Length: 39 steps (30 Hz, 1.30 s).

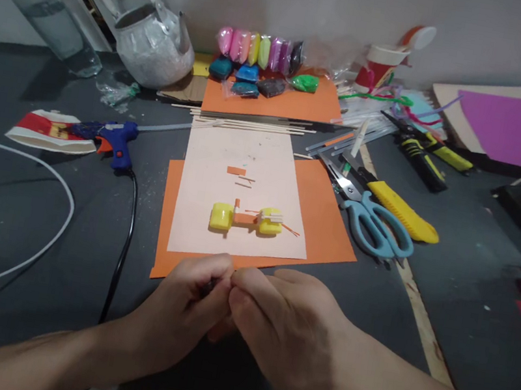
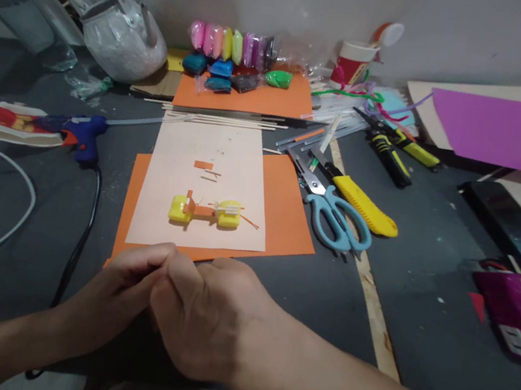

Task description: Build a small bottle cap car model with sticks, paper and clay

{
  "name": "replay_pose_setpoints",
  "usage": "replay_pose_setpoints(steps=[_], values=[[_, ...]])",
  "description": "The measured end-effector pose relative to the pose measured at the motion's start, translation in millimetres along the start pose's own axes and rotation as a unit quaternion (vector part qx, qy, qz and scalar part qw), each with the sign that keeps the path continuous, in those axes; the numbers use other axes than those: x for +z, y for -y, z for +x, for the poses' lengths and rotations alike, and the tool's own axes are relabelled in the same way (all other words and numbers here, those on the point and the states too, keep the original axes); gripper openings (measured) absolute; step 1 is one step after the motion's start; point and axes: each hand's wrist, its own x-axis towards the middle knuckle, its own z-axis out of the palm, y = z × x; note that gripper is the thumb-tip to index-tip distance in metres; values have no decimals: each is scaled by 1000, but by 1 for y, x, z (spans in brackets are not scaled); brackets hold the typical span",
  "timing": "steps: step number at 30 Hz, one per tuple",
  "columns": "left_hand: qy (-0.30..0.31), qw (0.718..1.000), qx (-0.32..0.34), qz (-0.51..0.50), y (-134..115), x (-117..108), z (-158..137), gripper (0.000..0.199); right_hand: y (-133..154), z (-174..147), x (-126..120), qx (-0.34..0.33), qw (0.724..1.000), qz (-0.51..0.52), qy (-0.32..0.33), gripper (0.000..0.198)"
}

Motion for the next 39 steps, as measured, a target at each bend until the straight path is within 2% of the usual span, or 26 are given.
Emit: replay_pose_setpoints(steps=[4, 10, 13, 16, 19, 22, 26, 29, 33, 37, 39], values=[[5, 1000, -22, -18, -1, 1, 2, 45, 0, 0, -2, 14, 1000, 21, 2, 41], [5, 998, -37, -45, -2, -5, 4, 39, -2, -2, 3, 38, 999, -31, -17, 34], [5, 998, -46, -49, -1, -5, 3, 41, -3, -4, 4, 32, 999, -7, 17, 23], [-11, 998, -54, -32, 0, -3, 2, 44, 0, -4, 4, 11, 999, -25, 44, 15], [-47, 996, -68, -16, 0, -3, 5, 41, 4, -3, 2, 4, 998, -53, 32, 22], [-67, 995, -70, -3, -2, -4, 6, 35, 4, 0, -2, 44, 999, -15, 6, 33], [-81, 994, -44, 56, -6, -9, 3, 31, -2, -1, -7, 34, 997, 68, 9, 43], [-81, 987, -6, 136, -5, -12, -1, 32, -6, -2, -9, 36, 991, 130, 18, 42], [-73, 974, 51, 207, -2, -17, -4, 34, -7, -2, -8, 76, 980, 182, 36, 32], [-87, 953, 106, 268, -2, -21, -6, 34, -4, 0, -8, 161, 959, 230, 34, 28], [-106, 943, 125, 291, -3, -22, -8, 34, -3, 0, -9, 156, 955, 251, 28, 26]])
